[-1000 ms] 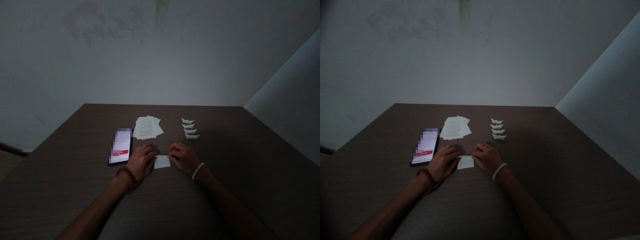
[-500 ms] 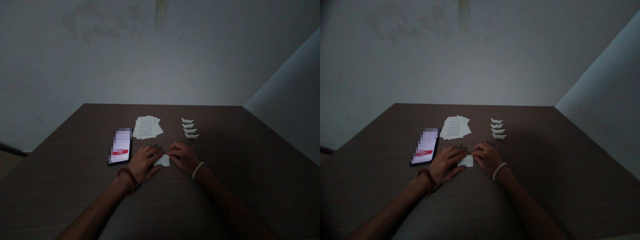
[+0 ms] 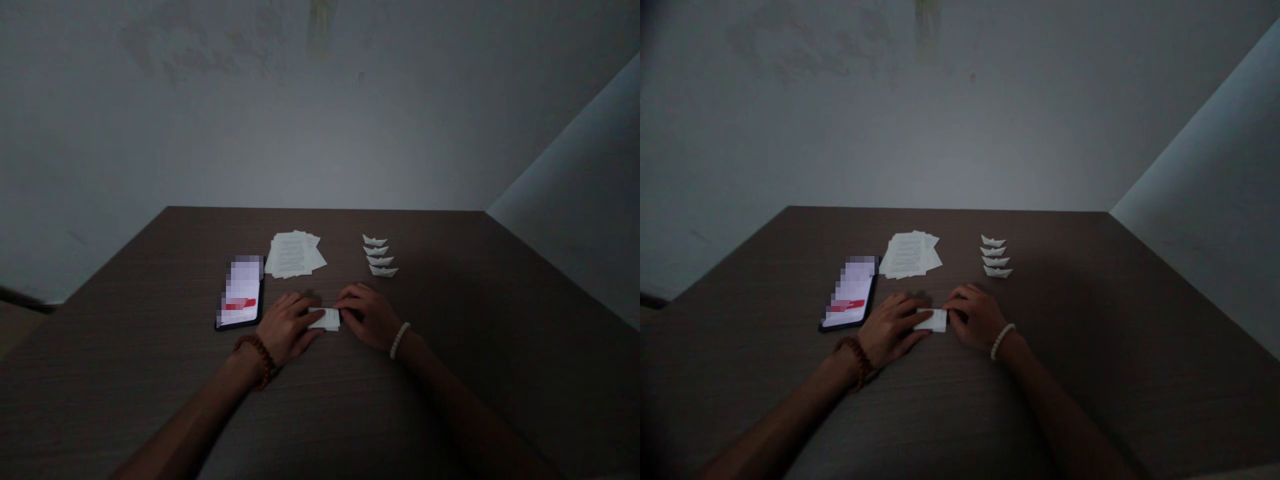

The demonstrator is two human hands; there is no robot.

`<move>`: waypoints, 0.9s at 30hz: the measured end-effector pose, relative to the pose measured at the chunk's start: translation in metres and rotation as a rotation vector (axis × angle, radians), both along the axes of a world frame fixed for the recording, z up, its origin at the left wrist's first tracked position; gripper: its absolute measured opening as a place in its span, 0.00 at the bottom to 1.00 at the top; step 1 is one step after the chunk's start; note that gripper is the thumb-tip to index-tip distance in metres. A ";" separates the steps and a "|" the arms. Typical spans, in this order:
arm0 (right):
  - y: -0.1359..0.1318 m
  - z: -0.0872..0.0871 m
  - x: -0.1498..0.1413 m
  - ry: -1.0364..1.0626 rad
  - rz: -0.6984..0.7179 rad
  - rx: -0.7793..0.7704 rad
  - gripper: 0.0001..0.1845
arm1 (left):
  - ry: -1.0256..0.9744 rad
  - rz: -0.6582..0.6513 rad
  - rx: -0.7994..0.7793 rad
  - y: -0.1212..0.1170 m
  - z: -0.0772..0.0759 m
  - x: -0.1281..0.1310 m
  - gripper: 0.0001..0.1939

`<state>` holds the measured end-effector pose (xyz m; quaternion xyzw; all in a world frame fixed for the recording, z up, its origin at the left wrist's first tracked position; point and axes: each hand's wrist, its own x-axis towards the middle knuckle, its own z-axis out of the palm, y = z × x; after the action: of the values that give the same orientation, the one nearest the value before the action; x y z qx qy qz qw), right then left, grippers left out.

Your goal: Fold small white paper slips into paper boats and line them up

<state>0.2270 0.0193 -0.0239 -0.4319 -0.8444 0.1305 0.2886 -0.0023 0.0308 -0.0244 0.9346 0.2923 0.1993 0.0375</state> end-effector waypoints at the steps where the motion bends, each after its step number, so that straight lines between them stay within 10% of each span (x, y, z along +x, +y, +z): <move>1: -0.001 0.002 0.000 0.002 0.004 -0.005 0.08 | -0.002 -0.001 0.001 0.000 0.000 0.000 0.15; 27: -0.001 -0.003 -0.003 -0.019 -0.049 0.026 0.06 | 0.012 0.004 -0.014 -0.001 0.000 0.002 0.14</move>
<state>0.2242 0.0187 -0.0273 -0.4499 -0.8379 0.1082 0.2895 -0.0002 0.0303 -0.0247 0.9350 0.2956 0.1916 0.0420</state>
